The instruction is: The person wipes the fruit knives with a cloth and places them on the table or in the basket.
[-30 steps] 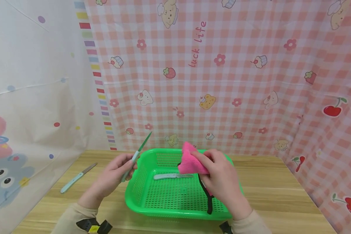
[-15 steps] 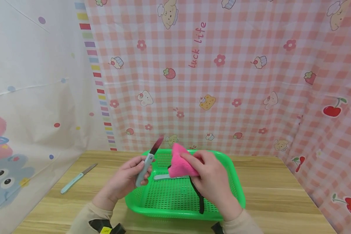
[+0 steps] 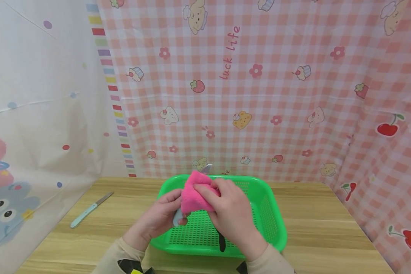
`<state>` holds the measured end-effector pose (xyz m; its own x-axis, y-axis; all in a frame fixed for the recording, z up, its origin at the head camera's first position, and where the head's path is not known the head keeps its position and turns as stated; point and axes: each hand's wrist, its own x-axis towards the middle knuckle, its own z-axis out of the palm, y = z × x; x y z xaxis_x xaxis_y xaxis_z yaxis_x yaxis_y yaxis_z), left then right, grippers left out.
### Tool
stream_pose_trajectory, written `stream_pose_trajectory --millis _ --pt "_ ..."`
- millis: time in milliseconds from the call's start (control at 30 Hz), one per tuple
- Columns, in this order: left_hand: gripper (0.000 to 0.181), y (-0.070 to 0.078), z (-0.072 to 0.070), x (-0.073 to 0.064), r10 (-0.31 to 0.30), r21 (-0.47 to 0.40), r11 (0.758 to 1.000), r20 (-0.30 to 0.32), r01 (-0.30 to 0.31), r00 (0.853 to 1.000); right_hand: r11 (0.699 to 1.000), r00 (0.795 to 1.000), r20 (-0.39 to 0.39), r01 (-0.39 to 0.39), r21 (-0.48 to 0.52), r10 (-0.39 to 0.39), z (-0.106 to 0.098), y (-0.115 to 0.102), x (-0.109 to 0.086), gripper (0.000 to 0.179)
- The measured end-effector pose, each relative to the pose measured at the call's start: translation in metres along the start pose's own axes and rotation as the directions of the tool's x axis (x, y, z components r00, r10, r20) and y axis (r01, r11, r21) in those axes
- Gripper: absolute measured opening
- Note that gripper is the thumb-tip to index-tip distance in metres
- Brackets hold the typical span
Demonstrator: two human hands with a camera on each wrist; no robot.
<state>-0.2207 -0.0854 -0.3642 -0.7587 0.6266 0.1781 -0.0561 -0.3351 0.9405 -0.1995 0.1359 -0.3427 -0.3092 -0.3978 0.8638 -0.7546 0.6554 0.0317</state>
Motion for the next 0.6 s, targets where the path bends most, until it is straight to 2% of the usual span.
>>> stream_pose_trajectory --millis 367,600 --pt "0.027 0.0 0.002 0.0 0.011 0.047 0.999 0.007 -0.012 1.0 0.999 0.999 0.011 -0.041 -0.026 0.042 -0.001 0.002 0.002 0.041" --pt "0.024 0.001 0.002 -0.001 0.015 0.057 0.998 0.024 -0.017 1.0 0.996 0.998 -0.013 -0.069 -0.062 0.068 -0.007 0.01 0.004 0.039"
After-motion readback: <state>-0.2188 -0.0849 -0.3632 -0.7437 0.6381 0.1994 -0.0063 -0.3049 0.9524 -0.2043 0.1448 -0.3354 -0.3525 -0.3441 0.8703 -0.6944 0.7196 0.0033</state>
